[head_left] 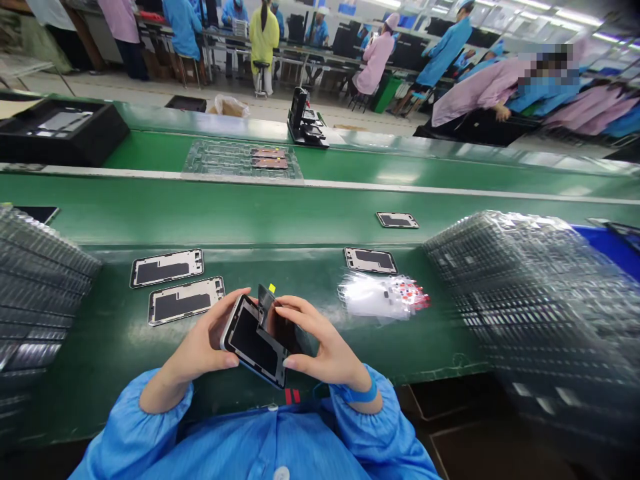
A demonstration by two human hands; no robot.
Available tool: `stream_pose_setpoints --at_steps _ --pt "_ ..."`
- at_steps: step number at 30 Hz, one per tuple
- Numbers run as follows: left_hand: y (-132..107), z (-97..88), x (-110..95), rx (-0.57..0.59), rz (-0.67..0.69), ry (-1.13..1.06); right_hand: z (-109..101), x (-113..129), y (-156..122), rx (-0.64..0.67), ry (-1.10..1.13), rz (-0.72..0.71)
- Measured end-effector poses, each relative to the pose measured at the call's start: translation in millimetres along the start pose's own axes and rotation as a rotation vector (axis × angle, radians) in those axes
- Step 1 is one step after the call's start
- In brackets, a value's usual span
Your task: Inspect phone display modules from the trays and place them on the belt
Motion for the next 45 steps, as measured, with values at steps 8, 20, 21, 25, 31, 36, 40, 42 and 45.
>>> stream_pose_setpoints --at_steps 8,20,21,25,31,36,40,42,45 --pt "4 7.3 8 -0.048 0.014 -0.035 20 6 -7 -0.016 -0.163 -0.054" --pt "4 14.3 7 -0.003 0.011 -0.085 27 3 -14 0.002 -0.244 -0.028" --pt "3 14.6 6 0.001 0.015 -0.089 28 2 -14 0.008 -0.249 -0.027" --pt "3 14.8 4 0.012 0.043 -0.097 30 3 -14 0.027 -0.271 -0.033" --pt "2 15.2 4 0.028 0.057 -0.083 31 10 -12 0.037 -0.341 -0.085" --pt "1 15.0 2 0.019 0.078 -0.004 33 15 -10 0.038 -0.403 -0.119" --pt "1 14.3 0 0.008 0.085 0.046 33 18 -10 0.035 -0.444 -0.148" --pt "1 14.6 -1 0.011 0.091 0.060 33 20 -10 0.033 -0.459 -0.164" --pt "-1 15.4 -3 0.025 0.110 0.065 33 24 -8 0.027 -0.471 -0.192"
Point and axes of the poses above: each hand's wrist, its own y-axis towards the middle knuckle, its own z-axis out of the palm, x = y × z, the point moved 10 cm from there along y, towards the middle knuckle, and after that the axes turned 8 degrees about -z, right-handed, at the moved point
